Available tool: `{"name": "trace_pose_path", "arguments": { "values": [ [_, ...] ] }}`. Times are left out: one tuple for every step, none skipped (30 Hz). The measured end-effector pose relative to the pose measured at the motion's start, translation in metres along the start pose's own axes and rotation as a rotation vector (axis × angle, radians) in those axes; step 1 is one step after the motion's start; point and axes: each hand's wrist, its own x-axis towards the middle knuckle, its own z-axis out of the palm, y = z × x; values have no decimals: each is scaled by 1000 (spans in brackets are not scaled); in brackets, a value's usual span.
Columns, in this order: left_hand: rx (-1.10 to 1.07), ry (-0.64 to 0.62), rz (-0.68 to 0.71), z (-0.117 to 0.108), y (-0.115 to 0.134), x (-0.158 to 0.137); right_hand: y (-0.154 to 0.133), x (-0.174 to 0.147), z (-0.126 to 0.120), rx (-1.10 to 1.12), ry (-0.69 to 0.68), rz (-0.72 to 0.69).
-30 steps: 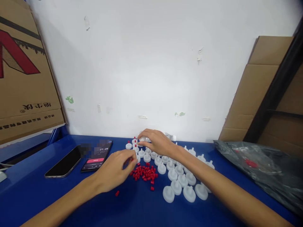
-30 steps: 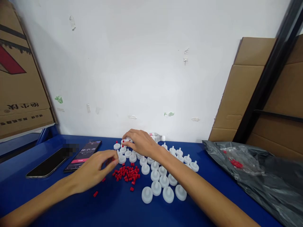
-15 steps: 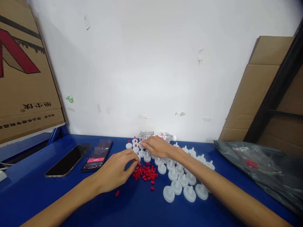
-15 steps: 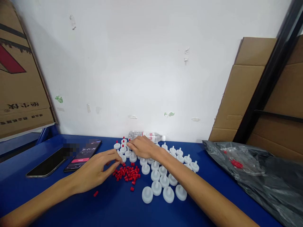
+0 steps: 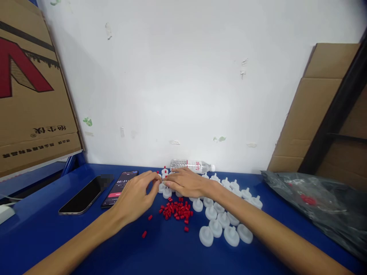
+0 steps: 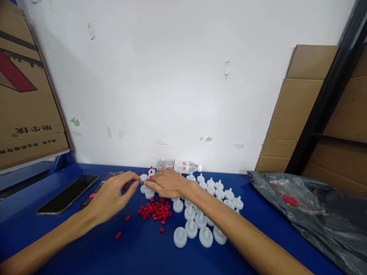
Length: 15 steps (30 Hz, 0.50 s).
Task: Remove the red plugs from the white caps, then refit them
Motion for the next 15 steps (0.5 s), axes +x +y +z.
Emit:
{"name": "trace_pose_path", "arguments": {
  "values": [
    [10, 18, -7, -1, -1, 0, 0, 1, 1, 1, 0, 3],
    [21, 37, -18, -1, -2, 1, 0, 2, 0, 2, 5, 5],
    [32, 55, -31, -2, -2, 1, 0, 2, -2, 2, 15, 7],
    [41, 70, -47, -3, -3, 1, -1, 3, -4, 5, 38, 13],
    [47, 82, -64, -3, -3, 1, -2, 3, -8, 15, 76, 26],
    [51, 89, -82, -4, -3, 1, -3, 3, -12, 34, 130, 44],
    [51, 91, -96, -5, -2, 1, -5, 3, -16, 61, 192, 64],
    [50, 90, -107, -5, -2, 1, -8, 3, -20, 96, 251, 75],
    [46, 85, -115, -5, -1, 1, -11, 3, -24, 139, 292, 70],
    [40, 79, -123, -6, -1, 1, -15, 3, -27, 182, 311, 50],
    [35, 74, -128, -5, 0, 1, -19, 3, -30, 217, 308, 22],
    [31, 67, -129, -5, 1, 1, -23, 3, -32, 244, 290, -7],
    [29, 59, -129, -5, 1, 1, -27, 2, -34, 262, 262, -28],
    [30, 49, -125, -4, 1, 1, -32, 2, -35, 271, 233, -39],
    [34, 38, -116, -3, 2, 0, -36, 1, -36, 271, 208, -41]
  ]
}}
